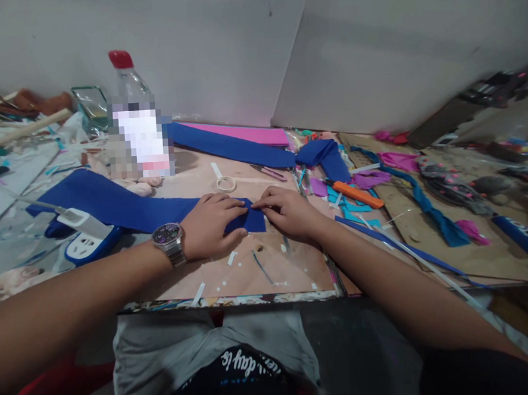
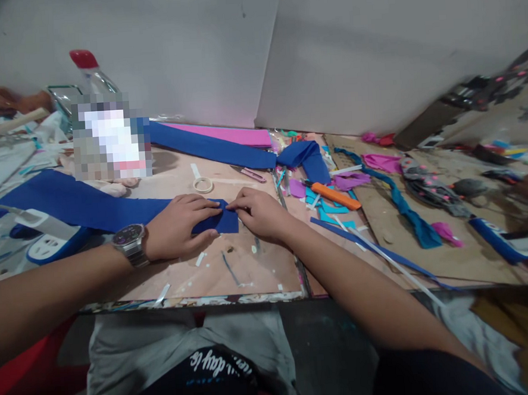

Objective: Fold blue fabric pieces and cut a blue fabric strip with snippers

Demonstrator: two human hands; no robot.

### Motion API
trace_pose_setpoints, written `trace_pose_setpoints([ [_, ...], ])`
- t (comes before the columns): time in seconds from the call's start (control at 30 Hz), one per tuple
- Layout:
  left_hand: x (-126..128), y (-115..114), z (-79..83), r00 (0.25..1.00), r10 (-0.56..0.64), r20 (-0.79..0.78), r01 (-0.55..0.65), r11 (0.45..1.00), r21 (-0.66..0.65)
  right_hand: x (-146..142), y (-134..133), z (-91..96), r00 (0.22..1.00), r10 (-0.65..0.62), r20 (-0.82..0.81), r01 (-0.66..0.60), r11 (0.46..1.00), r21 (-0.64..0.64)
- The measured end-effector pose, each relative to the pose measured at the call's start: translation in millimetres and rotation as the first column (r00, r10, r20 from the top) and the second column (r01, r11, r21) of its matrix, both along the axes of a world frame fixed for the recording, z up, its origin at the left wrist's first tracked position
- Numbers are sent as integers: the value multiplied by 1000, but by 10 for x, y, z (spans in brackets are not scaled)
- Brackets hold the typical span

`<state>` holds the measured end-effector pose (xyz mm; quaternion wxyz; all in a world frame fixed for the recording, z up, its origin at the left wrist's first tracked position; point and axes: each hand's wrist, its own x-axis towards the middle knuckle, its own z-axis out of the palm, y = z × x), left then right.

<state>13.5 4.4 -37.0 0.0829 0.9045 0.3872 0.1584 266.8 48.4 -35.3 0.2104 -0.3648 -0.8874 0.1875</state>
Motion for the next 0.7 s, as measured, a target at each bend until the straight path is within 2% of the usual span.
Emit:
trace_pose_setpoints([
  [0.43, 40, 10, -10, 999, 4, -51, -4, 1000, 11, 43, 52, -20, 999, 8, 36, -9, 999, 35],
  [0.7, 34, 16, -31, 999, 1, -52, -1, 1000, 11, 131, 141, -34, 998, -30, 47, 29, 999, 25],
])
